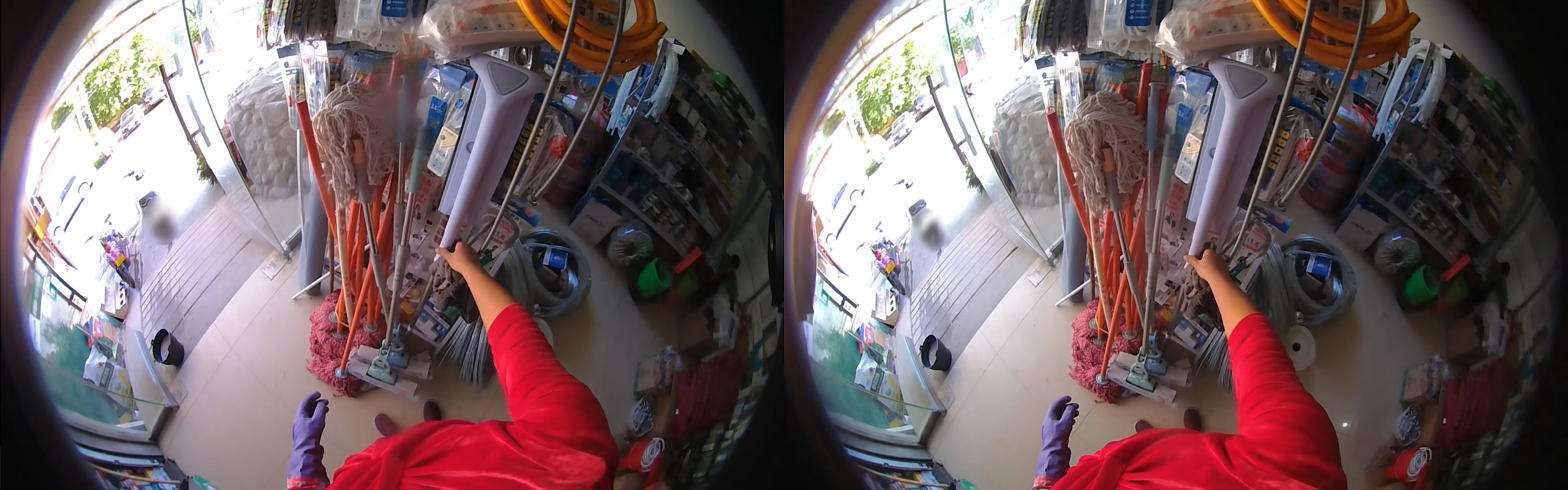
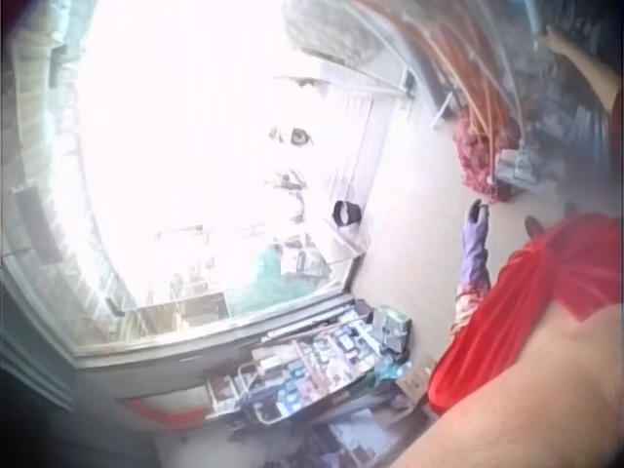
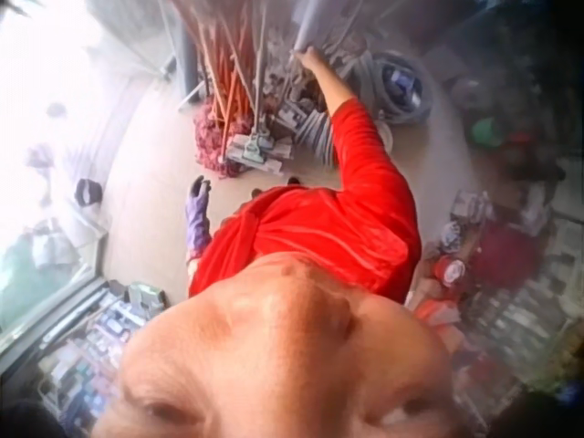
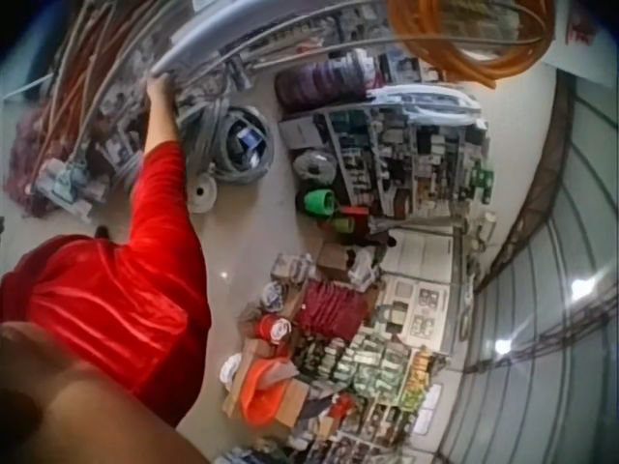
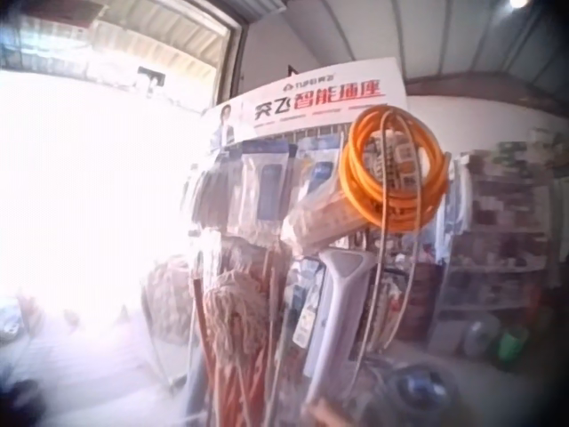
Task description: The person attaches a grey microfiber mop pad to a mop head, securing it with both hands. They then attach the mop head to a metal handle and place the assembled mop upright against a wall. Finally, the person wipes a wooden plank with a cloth and wrings the cloth in a bucket of water.
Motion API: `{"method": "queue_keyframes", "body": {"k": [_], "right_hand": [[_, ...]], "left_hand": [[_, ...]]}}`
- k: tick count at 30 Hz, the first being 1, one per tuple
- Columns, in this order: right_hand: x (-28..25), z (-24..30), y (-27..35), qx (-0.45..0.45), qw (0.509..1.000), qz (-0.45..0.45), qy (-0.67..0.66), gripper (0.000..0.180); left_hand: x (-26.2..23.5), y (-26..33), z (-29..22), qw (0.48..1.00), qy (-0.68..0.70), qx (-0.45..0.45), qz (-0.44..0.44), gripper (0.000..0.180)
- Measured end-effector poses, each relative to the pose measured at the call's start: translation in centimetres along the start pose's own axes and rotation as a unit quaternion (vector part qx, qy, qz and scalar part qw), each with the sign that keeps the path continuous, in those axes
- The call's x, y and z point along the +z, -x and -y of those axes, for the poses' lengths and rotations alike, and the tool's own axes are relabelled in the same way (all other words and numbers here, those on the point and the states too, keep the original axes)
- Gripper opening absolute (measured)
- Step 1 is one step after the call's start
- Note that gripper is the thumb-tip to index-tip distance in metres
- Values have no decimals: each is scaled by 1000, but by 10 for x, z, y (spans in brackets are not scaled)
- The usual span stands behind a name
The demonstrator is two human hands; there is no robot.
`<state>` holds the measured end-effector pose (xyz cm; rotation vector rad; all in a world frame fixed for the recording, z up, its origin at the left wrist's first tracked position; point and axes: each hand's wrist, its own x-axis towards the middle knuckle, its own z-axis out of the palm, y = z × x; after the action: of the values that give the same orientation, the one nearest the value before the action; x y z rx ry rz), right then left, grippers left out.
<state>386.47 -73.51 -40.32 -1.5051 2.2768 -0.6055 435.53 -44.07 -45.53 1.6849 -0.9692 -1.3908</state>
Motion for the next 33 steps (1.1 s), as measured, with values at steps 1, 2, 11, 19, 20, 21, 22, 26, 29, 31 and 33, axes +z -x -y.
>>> {"method": "queue_keyframes", "body": {"k": [1, 2, 11, 19, 20, 21, 22, 26, 29, 31, 33], "right_hand": [[-1, -2, 3, -4, 1000, 7, -5, 66], [-1, -5, 7, -7, 1000, 16, -9, 67], [29, -26, 24, 1, 995, 102, -3, 61], [36, -25, 15, 59, 995, 38, -64, 68], [35, -27, 11, 68, 995, 20, -68, 68], [33, -29, 7, 78, 994, 2, -71, 69], [31, -32, 5, 47, 994, -28, -90, 62], [17, -51, -14, -18, 988, 46, -149, 50], [9, -44, -8, -11, 994, 54, -96, 47], [3, -24, 4, 13, 996, 33, -83, 50], [-4, -28, 2, 37, 996, 39, -65, 53]], "left_hand": [[2, 0, -2, 1000, -2, 6, -1, 34], [5, 3, -4, 1000, -12, 7, 1, 33], [21, 19, -3, 1000, 4, -2, -15, 34], [16, 50, 15, 998, 10, -14, -63, 33], [16, 53, 16, 997, 14, -19, -70, 32], [17, 56, 16, 997, 18, -23, -73, 32], [18, 58, 16, 996, 21, -28, -77, 32], [23, 57, 18, 997, 28, -31, -68, 32], [28, 55, 23, 997, 30, -31, -64, 32], [29, 51, 20, 997, 35, -28, -70, 32], [33, 48, 17, 997, 39, -31, -62, 32]]}}
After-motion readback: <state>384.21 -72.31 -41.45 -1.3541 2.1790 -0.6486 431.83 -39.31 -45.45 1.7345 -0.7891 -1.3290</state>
